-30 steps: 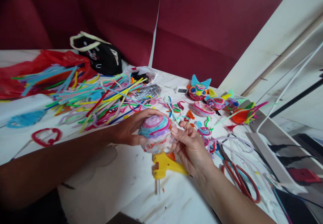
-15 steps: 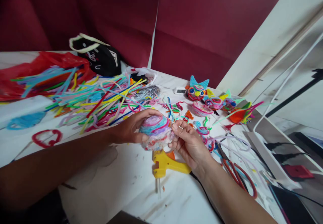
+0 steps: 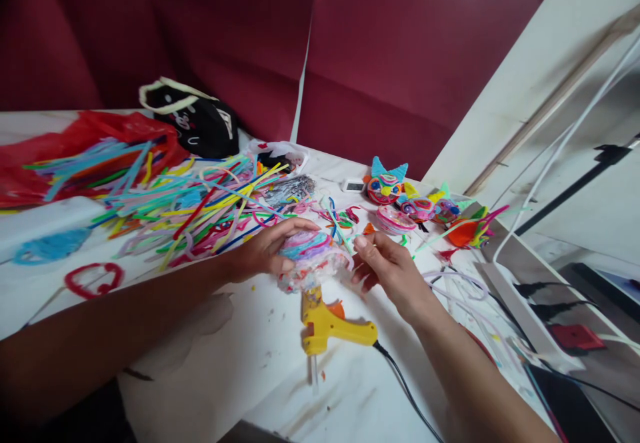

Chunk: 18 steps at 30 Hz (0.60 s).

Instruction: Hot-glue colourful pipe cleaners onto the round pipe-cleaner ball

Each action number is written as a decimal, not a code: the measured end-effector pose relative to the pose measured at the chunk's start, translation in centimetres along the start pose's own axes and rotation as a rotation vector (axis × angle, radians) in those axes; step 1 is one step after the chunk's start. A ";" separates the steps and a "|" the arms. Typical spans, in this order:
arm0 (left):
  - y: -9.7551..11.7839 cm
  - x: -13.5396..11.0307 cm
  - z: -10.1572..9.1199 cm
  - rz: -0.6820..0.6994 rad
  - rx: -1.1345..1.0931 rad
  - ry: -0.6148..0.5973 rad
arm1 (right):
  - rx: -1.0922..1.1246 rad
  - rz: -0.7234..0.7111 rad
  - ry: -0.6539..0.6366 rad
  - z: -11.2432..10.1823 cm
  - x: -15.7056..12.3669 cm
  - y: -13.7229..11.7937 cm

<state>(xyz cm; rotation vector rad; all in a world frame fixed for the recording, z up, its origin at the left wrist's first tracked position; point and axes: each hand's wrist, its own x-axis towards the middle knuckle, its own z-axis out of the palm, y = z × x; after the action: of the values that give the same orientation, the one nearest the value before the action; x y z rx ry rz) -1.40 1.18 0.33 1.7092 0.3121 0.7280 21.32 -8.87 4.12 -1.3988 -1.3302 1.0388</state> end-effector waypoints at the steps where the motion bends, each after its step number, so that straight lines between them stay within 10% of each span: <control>1: 0.0 0.0 0.0 -0.014 0.001 0.024 | -0.122 -0.066 0.018 -0.3 -0.6 -0.2; 8: 0.2 0.1 0.3 -0.106 -0.029 0.203 | -0.936 -0.384 -0.364 0.6 -6.6 1.8; 18: -0.5 -0.1 0.4 -0.199 -0.082 0.220 | -1.311 -0.555 -0.256 3.1 -5.7 4.6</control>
<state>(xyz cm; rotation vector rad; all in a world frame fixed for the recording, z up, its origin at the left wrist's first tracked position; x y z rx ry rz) -1.11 0.96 -0.20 1.4980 0.5886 0.7716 18.99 -14.36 -1.10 -1.5663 -2.6097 -0.1753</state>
